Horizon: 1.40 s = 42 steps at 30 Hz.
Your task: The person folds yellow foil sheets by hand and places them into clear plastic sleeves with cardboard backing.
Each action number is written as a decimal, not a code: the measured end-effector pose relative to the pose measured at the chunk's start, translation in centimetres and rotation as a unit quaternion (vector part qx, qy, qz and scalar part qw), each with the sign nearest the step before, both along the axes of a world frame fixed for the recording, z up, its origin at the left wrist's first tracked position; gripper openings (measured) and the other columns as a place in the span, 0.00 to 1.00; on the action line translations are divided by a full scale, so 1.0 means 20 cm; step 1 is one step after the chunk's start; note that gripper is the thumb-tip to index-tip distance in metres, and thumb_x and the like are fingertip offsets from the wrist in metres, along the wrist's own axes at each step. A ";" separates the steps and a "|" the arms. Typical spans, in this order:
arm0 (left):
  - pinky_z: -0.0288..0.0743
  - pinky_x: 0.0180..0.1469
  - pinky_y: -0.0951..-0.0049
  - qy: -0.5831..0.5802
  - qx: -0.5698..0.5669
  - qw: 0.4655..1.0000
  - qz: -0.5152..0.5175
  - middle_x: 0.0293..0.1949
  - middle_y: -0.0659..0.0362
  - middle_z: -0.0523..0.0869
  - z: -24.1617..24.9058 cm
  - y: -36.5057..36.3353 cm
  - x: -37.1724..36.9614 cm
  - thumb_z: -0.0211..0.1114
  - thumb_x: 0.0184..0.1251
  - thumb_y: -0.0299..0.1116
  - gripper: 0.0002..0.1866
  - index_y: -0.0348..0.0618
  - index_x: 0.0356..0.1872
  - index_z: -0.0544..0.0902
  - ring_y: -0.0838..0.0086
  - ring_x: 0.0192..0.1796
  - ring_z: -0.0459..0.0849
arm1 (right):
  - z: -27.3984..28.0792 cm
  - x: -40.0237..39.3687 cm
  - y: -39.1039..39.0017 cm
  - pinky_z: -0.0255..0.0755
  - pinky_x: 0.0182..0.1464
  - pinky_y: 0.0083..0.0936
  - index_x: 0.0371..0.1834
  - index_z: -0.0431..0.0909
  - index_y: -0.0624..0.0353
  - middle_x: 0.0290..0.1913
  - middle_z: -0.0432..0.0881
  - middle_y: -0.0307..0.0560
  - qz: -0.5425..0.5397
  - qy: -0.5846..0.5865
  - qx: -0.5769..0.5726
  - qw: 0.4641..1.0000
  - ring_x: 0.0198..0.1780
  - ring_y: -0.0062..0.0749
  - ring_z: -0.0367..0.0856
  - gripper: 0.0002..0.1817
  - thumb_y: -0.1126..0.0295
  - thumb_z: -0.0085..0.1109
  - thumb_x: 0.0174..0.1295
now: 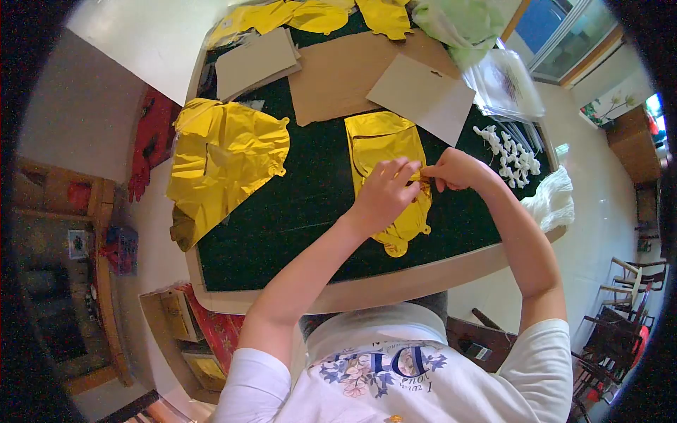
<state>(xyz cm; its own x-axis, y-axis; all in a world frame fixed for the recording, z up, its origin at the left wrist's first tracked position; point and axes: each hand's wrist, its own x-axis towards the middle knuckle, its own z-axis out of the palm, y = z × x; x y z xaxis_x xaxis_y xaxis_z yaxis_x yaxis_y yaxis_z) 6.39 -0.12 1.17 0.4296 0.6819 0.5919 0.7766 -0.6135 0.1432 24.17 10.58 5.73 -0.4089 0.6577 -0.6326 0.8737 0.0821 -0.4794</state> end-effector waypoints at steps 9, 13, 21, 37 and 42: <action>0.69 0.59 0.60 -0.014 0.011 1.000 -0.014 0.55 0.57 0.77 -0.02 0.02 0.00 0.68 0.52 0.35 0.07 0.44 0.30 0.86 0.61 0.59 0.73 | 0.01 0.00 0.00 0.72 0.23 0.28 0.14 0.82 0.61 0.15 0.81 0.42 0.016 -0.003 0.010 1.000 0.15 0.27 0.76 0.26 0.50 0.57 0.61; 0.68 0.60 0.59 0.009 0.007 1.000 -0.022 0.57 0.57 0.77 -0.02 0.04 0.01 0.68 0.52 0.36 0.07 0.45 0.30 0.86 0.63 0.61 0.73 | 0.02 -0.01 0.00 0.73 0.24 0.29 0.14 0.83 0.60 0.15 0.81 0.42 0.033 -0.011 0.015 0.999 0.15 0.28 0.77 0.28 0.49 0.55 0.62; 0.65 0.63 0.60 0.045 0.008 0.999 -0.027 0.59 0.58 0.77 0.00 0.06 0.02 0.66 0.54 0.36 0.06 0.46 0.27 0.85 0.64 0.64 0.71 | -0.03 0.02 0.01 0.75 0.26 0.31 0.14 0.83 0.60 0.15 0.80 0.44 0.053 0.002 0.033 0.998 0.16 0.31 0.78 0.31 0.44 0.54 0.62; 0.70 0.56 0.59 -0.009 0.004 1.000 -0.015 0.48 0.57 0.82 -0.03 -0.02 0.01 0.66 0.52 0.31 0.05 0.41 0.27 0.81 0.65 0.56 0.77 | -0.01 0.00 0.00 0.61 0.16 0.24 0.14 0.81 0.64 0.10 0.71 0.41 0.000 0.006 0.006 1.000 0.10 0.24 0.67 0.27 0.50 0.61 0.61; 0.71 0.53 0.58 -0.004 -0.083 0.996 -0.025 0.37 0.58 0.83 0.01 -0.10 -0.03 0.66 0.56 0.32 0.05 0.43 0.30 0.81 0.66 0.49 0.80 | 0.00 -0.01 -0.01 0.61 0.16 0.24 0.14 0.81 0.63 0.10 0.71 0.40 -0.021 -0.011 -0.001 1.000 0.10 0.24 0.67 0.27 0.51 0.61 0.61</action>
